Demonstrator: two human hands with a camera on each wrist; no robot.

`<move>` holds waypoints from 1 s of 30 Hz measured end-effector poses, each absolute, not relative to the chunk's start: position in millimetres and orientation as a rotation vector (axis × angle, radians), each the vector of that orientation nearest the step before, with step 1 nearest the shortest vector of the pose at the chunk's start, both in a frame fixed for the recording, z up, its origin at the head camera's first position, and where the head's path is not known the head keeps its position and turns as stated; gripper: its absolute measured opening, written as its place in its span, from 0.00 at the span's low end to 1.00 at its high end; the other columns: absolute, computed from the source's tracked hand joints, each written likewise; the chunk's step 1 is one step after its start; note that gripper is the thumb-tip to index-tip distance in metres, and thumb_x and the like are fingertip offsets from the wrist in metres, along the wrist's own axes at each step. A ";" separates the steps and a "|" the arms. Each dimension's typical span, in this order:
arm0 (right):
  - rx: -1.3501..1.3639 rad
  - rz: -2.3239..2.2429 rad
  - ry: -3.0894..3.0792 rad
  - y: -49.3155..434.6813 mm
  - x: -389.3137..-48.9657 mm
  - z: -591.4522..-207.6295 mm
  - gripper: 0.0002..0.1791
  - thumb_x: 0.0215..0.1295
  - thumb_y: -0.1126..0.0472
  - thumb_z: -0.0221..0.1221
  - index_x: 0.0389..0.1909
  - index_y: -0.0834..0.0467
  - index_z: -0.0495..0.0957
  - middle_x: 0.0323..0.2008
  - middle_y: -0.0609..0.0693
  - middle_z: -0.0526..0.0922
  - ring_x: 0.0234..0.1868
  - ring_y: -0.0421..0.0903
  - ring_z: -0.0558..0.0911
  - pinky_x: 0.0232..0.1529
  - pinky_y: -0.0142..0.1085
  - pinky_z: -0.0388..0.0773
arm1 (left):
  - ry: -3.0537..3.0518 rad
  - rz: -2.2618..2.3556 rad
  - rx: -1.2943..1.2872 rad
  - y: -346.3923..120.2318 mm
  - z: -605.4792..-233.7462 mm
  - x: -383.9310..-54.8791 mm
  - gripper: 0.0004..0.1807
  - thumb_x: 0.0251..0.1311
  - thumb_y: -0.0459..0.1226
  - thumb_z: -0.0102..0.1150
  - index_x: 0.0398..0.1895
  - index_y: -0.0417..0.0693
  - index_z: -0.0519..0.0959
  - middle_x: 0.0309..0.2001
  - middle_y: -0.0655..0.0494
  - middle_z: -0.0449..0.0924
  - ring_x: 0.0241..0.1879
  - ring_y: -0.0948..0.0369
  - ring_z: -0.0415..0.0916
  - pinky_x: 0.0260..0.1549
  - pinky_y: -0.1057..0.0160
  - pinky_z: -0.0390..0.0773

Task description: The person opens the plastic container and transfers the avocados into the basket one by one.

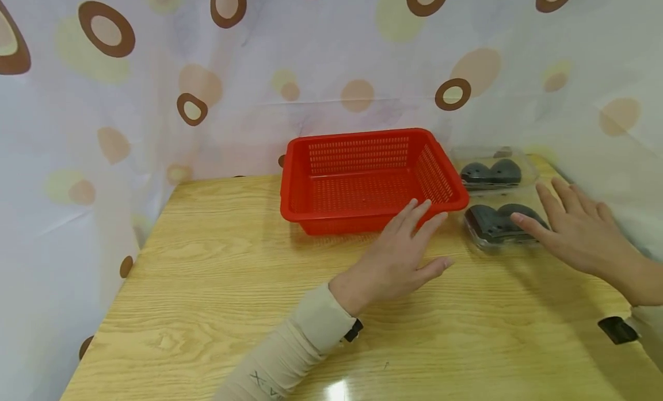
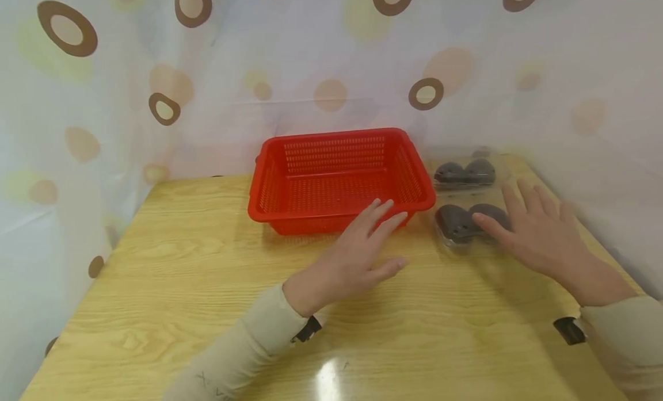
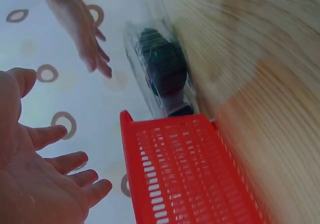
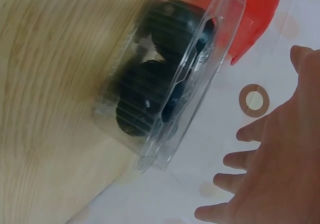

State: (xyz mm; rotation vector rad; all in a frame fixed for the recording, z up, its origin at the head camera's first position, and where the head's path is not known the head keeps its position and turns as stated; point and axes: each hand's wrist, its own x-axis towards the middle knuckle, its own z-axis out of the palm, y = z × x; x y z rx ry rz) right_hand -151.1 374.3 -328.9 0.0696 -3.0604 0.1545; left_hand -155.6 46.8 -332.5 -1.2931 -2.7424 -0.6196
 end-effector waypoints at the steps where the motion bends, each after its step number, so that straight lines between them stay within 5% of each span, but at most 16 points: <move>1: 0.070 0.156 -3.062 375.9 -151.6 -330.4 0.50 0.74 0.33 0.40 0.78 0.65 0.35 0.75 0.76 0.37 0.72 0.79 0.42 0.58 0.78 0.43 | -2.745 -0.610 -1.302 51.7 -333.4 -155.2 0.38 0.73 0.58 0.41 0.80 0.56 0.47 0.81 0.53 0.40 0.81 0.53 0.32 0.78 0.55 0.45; 14: 0.061 0.129 -3.032 404.1 -178.9 -347.4 0.46 0.79 0.38 0.30 0.69 0.81 0.53 0.66 0.84 0.53 0.63 0.81 0.58 0.58 0.75 0.57 | -2.683 -0.225 -1.400 104.3 -349.6 -165.3 0.35 0.75 0.56 0.39 0.78 0.52 0.52 0.79 0.53 0.49 0.80 0.58 0.38 0.78 0.63 0.35; 22: 0.082 0.384 -3.072 416.1 -189.2 -352.1 0.44 0.80 0.42 0.29 0.71 0.81 0.46 0.66 0.86 0.49 0.62 0.83 0.54 0.59 0.74 0.52 | -2.571 -0.143 -1.472 134.2 -355.1 -171.8 0.34 0.75 0.56 0.38 0.78 0.52 0.55 0.77 0.53 0.55 0.79 0.56 0.46 0.78 0.63 0.39; 30: 0.259 0.315 -3.000 414.6 -198.5 -365.0 0.38 0.81 0.45 0.28 0.71 0.76 0.52 0.67 0.83 0.54 0.66 0.80 0.55 0.61 0.73 0.56 | -2.675 0.023 -1.388 168.9 -360.7 -183.4 0.36 0.75 0.59 0.34 0.80 0.56 0.48 0.81 0.58 0.43 0.80 0.58 0.39 0.78 0.63 0.46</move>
